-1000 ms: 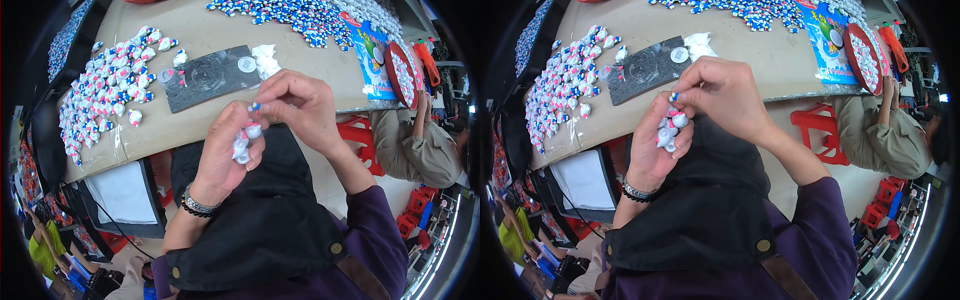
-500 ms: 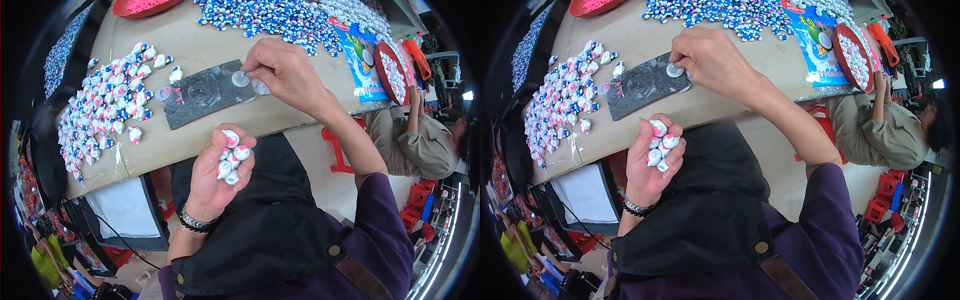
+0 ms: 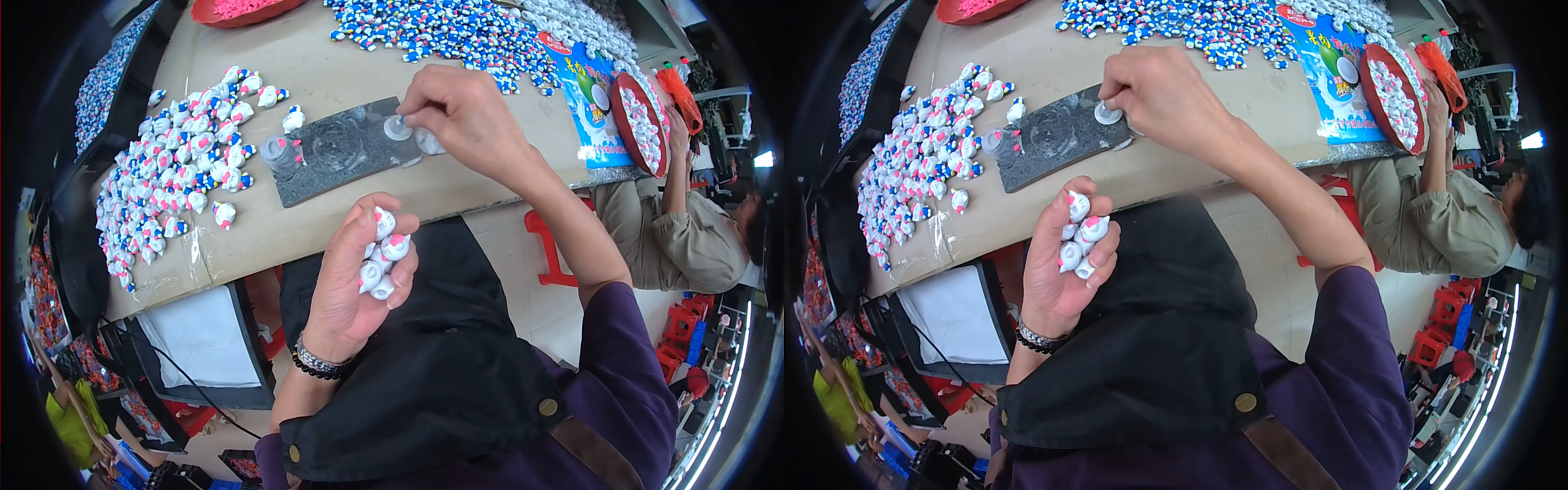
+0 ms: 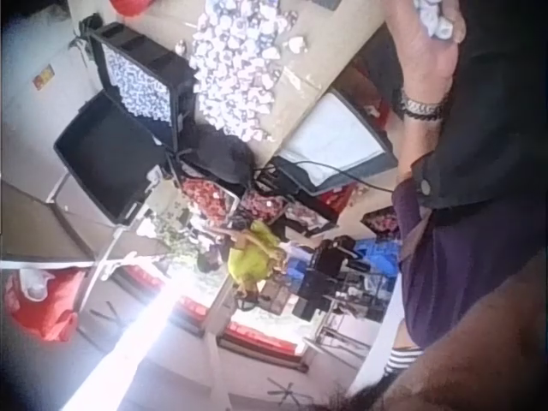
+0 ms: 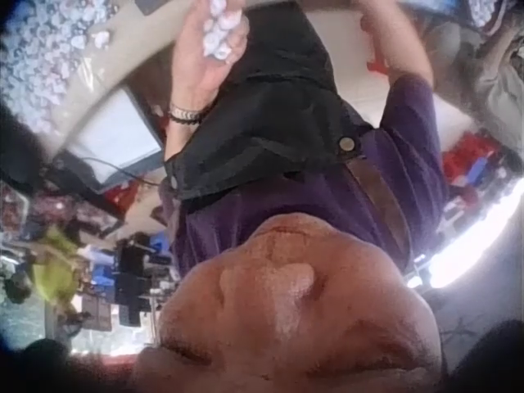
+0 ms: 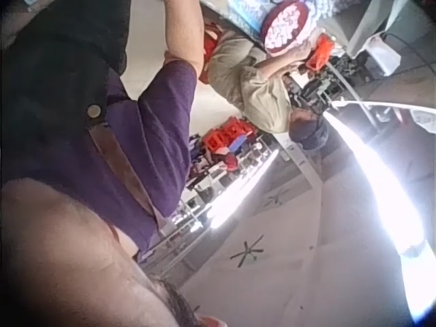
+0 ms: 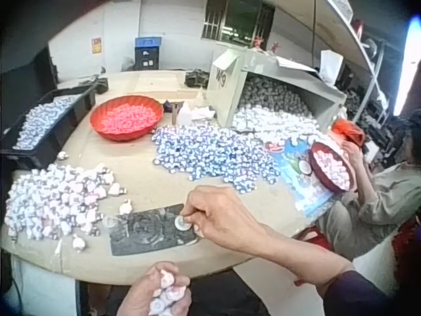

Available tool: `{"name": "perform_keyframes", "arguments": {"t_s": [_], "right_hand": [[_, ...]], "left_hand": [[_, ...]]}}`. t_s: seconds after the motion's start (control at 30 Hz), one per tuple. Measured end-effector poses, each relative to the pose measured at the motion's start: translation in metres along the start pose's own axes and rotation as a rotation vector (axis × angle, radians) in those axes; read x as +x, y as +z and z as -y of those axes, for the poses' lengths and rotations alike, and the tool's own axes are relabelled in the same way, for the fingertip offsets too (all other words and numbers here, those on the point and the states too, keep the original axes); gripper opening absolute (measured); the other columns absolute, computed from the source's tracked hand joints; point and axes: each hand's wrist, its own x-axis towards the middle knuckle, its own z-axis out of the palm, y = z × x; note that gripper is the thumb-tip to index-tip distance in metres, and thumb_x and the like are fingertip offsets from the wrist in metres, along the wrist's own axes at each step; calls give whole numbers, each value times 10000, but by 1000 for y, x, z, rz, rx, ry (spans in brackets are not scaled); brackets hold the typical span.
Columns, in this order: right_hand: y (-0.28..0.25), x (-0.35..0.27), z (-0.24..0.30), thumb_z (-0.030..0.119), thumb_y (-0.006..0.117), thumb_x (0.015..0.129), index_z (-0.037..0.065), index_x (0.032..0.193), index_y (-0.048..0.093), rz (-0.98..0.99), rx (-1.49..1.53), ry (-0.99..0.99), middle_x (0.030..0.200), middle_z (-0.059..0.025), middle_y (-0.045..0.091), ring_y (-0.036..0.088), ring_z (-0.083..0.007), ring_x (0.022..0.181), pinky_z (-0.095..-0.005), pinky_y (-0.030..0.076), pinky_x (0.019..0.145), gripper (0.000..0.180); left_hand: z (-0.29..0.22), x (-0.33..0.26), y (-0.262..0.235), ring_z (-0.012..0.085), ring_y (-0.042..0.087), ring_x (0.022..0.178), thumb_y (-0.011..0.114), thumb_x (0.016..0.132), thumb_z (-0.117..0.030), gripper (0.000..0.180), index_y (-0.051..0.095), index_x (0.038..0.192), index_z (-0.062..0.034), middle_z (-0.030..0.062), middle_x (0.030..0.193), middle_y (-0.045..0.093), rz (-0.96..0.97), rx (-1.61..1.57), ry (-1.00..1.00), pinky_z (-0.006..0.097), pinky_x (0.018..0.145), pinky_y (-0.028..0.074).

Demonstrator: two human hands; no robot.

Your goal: The person assembles plastic figurines by adding blue caps to white figurines by hand.

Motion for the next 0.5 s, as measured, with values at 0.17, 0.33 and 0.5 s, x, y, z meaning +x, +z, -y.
{"name": "perform_keyframes", "arguments": {"t_s": [0.17, 0.33, 0.5], "right_hand": [[-3, -4, 0, -47, 666, 798, -36, 870, 661, -63, 443, 379, 780, -40, 657, 633, -95, 727, -233, 485, 630, 74], [4, -11, 3, -40, 660, 812, -22, 872, 665, -160, 551, 505, 773, -51, 654, 554, -84, 629, -217, 454, 583, 63], [6, -23, 20, -49, 657, 811, -34, 878, 656, -263, 816, 529, 813, -68, 645, 541, -92, 636, -218, 445, 574, 69]], "left_hand": [[3, 5, 5, 137, 529, 641, 553, 960, -349, 317, 540, 1120, -76, 51, 968, 601, -32, -42, 20, 236, 432, 395], [3, 13, 9, 139, 531, 664, 550, 965, -341, 302, 546, 1142, -96, 31, 957, 583, -91, -14, 72, 239, 438, 394], [0, 20, 10, 140, 530, 660, 515, 986, -327, 308, 522, 1205, -111, 19, 953, 585, -30, -122, 70, 249, 444, 398]]}}
